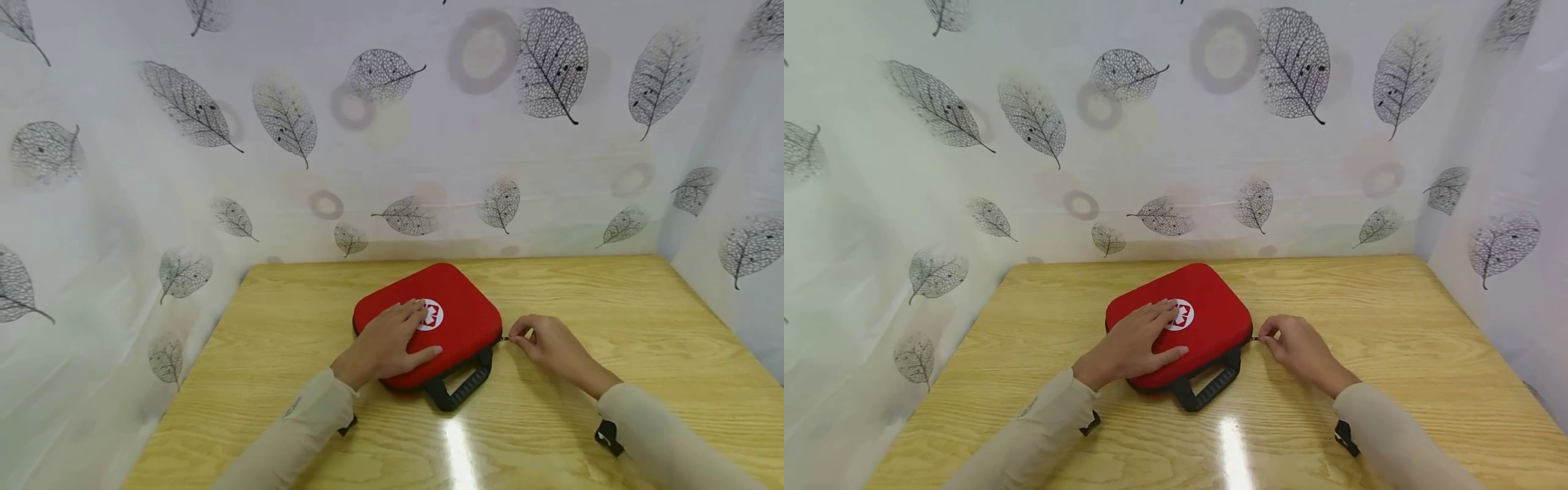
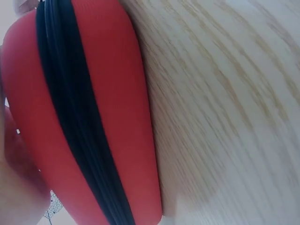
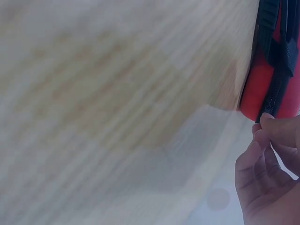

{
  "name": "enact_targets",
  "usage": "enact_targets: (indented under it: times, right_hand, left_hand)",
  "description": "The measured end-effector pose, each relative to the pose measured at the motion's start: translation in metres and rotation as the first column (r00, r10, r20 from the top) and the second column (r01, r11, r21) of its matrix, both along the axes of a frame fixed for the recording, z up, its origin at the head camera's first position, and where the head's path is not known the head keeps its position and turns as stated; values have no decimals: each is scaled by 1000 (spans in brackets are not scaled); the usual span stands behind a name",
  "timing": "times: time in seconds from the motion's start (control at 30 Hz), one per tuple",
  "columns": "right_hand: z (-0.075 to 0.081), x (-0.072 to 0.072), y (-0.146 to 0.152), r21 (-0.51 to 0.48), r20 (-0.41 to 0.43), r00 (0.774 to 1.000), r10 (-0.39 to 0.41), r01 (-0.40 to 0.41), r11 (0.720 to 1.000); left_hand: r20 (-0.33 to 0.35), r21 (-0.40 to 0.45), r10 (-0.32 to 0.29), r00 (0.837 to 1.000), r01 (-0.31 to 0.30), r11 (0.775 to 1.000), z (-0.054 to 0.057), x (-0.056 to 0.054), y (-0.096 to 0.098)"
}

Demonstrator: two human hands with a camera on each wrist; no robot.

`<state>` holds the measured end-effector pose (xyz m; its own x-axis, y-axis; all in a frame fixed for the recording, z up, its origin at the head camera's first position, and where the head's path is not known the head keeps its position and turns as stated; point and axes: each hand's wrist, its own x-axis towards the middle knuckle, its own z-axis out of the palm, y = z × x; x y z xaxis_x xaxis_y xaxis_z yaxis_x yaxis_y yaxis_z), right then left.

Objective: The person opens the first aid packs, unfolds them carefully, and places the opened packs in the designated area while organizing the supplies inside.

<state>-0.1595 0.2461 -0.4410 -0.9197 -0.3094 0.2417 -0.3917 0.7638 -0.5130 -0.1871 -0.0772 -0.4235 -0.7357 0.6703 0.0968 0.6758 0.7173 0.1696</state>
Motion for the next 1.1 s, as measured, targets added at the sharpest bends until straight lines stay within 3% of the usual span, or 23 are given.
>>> enact_targets:
  times: [0.2, 0.47, 0.77, 1.1]
  right_hand:
    - [-1, -11, 0, 28, 6, 1000, -17, 16, 999]
    - [1, -27, -4, 26, 1, 1000, -18, 18, 999]
    - [-1, -47, -6, 17, 0, 1000, -12, 12, 1000]
    - [0, -62, -8, -26, 53, 998, -16, 17, 1000]
  left_hand:
    - [-32, 21, -11, 999, 12, 1000, -3, 0, -4]
    - [-4, 51, -4, 1000, 4, 999, -4, 2, -7]
    - [-19, 48, -16, 1000, 17, 999, -3, 2, -9]
    - [6, 56, -37, 999, 36, 998, 1, 4, -12]
